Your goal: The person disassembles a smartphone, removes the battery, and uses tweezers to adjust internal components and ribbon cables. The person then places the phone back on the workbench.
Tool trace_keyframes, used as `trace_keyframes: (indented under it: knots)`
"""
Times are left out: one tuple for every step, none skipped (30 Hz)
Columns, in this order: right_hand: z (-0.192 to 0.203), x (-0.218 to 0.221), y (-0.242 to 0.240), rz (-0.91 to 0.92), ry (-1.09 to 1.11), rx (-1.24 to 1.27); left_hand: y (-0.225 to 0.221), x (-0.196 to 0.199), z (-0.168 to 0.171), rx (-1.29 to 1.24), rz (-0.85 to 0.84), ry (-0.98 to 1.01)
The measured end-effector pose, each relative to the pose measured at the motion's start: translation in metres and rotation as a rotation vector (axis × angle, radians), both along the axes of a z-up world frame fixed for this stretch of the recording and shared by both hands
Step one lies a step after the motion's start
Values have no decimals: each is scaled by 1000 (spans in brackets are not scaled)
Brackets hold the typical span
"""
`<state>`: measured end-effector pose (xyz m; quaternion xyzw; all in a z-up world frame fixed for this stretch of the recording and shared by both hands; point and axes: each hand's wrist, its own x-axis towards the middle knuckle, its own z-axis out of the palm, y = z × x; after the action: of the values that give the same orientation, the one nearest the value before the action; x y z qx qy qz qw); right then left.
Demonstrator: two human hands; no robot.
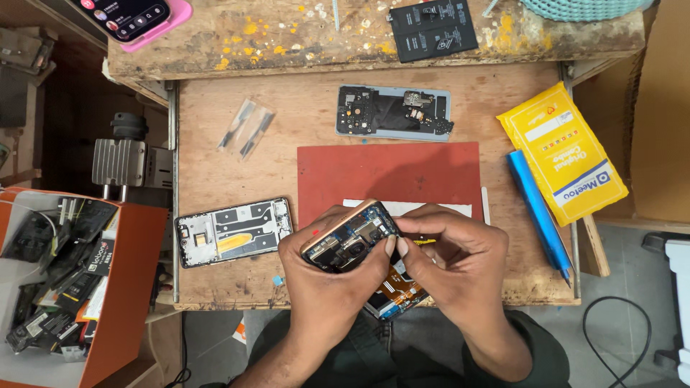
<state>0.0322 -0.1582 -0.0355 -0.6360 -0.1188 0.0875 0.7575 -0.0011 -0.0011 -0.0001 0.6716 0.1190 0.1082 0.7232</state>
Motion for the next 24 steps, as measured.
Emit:
trace_keyframes:
  knots:
    - [0,0,0,0,1,-4,0,0,0,-5,-1,2]
    - [0,0,0,-1,1,-8,0,0,0,-10,-2,3]
    - [1,0,0,-1,1,-11,1,0,0,-14,-3,4]
    - [1,0,1,-1,-3,-13,1,0,0,-7,-2,0]
    - [1,0,1,-1,-7,-15,1,0,0,1,-1,-4]
    - [2,0,2,-2,-8,-18,1,-1,0,7,-1,-5]
    - [2,-1,2,-6,-9,-33,1,-1,0,19,7,1]
    - [2,-1,2,-10,-11,-48,1,0,0,30,13,5]
    - [2,0,2,-15,-13,-63,0,0,0,42,20,10]
    - [2,-1,1,-6,-16,-63,0,0,0,38,23,13]
    - [2,-1,0,3,-19,-63,0,0,0,34,26,16]
    - [2,0,-1,12,-22,-62,1,0,1,30,29,20]
    - [2,1,-3,34,-8,-18,1,0,1,19,29,20]
    - [2,3,-5,57,7,26,2,-1,1,8,30,22]
    - [2,4,-6,81,22,70,2,-1,2,-4,31,24]
    - [1,4,-5,71,15,47,3,-1,2,1,34,22]
    - [1,5,-4,62,8,24,2,-1,2,6,37,21]
    - [2,4,-3,53,3,1,2,-1,2,11,41,21]
    - [3,4,-2,34,-1,-34,1,-1,2,23,49,8]
    - [4,3,-1,16,-5,-69,0,-1,2,35,58,-5]
    - [6,3,1,-3,-10,-104,-1,-1,2,47,66,-18]
    - [9,2,3,-51,-139,-212,-2,-1,2,28,79,0]
    - [12,0,5,-100,-267,-320,-3,-1,2,8,91,18]
    - [14,-1,8,-148,-395,-428,-3,-1,2,-12,103,37]
